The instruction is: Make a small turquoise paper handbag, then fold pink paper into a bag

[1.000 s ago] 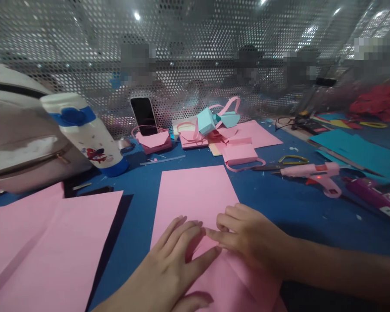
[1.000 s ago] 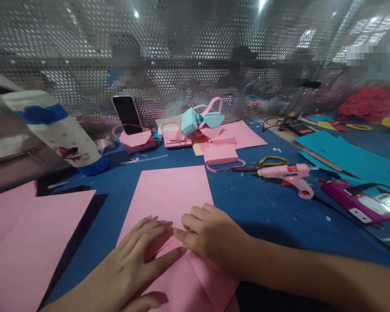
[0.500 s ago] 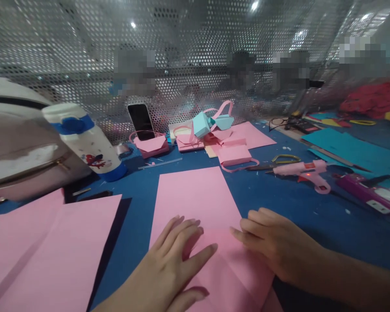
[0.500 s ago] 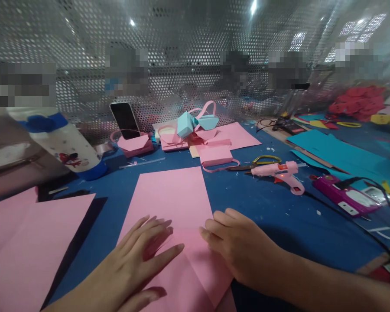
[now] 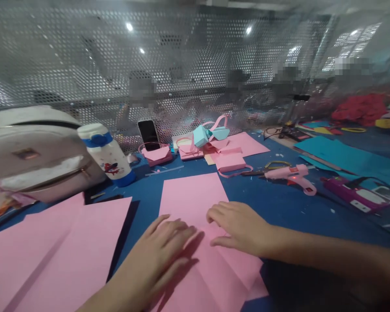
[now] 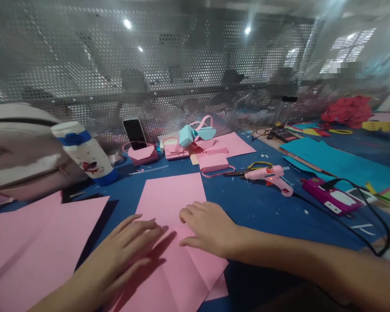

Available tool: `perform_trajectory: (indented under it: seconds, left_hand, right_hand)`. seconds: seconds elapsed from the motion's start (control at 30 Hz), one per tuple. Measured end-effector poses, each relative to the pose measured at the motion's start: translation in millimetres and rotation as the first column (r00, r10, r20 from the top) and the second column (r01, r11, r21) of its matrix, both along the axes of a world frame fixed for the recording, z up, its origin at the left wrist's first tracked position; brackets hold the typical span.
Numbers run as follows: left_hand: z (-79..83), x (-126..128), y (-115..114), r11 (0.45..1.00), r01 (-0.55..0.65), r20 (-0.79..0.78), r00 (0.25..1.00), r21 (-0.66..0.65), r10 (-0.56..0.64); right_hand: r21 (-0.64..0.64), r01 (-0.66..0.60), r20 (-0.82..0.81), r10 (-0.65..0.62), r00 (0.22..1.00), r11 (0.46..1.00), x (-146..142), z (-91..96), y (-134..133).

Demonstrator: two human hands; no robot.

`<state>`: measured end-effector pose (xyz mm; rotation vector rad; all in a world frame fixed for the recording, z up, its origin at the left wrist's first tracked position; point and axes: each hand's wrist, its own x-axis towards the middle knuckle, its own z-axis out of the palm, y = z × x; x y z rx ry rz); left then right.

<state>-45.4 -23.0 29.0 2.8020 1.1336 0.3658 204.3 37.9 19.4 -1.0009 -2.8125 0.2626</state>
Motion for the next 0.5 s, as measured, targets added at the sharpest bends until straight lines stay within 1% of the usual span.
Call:
perform_trajectory:
  seconds: [0.03,0.1,0.13,0.2,0.27,0.3,0.37,0.43,0.5]
  left_hand:
    - [0.9,-5.7,-2.4,0.997,-0.077,0.050,0.996,-0.024,0.078]
    - [0.7,-17.2,-9.1,0.963,-0.239,0.107,0.962,-0.120,0.252]
    - [0.0,-21.6,-13.4,0.935,-0.301,0.110,0.939,-0.187,0.325]
    - [-1.3,-26.0,-22.8,0.866,-0.387,0.072,0.901,-0.316,0.429]
    - [-2.3,-24.5,-31.2,0.800,-0.462,0.023,0.861,-0.383,0.508]
    - [-2.8,-22.6,-34.3,0.776,-0.491,0.007,0.844,-0.396,0.537]
    - [-4.0,-18.2,-37.2,0.752,-0.518,0.002,0.823,-0.409,0.568]
    - [-5.5,-15.0,-35.5,0.736,-0.530,0.030,0.803,-0.422,0.596]
    - [-6.2,-12.9,-29.7,0.704,-0.530,0.099,0.762,-0.473,0.640]
  right_hand:
    - [-0.009,0.001,0.007,0.000,1.000,1.000,-2.3,0.6,-0.4]
    - [-0.073,0.016,0.008,-0.016,1.000,0.997,-4.7,2.4,-0.3]
    - [-0.124,0.025,-0.004,-0.025,1.000,0.992,-5.1,3.2,0.3]
    - [-0.249,0.050,-0.039,-0.061,0.997,0.967,-4.9,3.4,3.0]
    - [-0.373,0.069,-0.096,-0.112,0.989,0.925,-4.2,1.0,7.3]
    - [-0.424,0.066,-0.137,-0.137,0.981,0.903,-3.8,-0.8,9.9]
    - [-0.497,0.010,-0.265,-0.162,0.951,0.867,-3.0,-4.4,15.4]
    - [-0.526,-0.092,-0.425,-0.167,0.889,0.846,-2.1,-6.2,21.2]
    - [-0.534,-0.177,-0.555,-0.185,0.811,0.827,-0.8,-5.7,26.9]
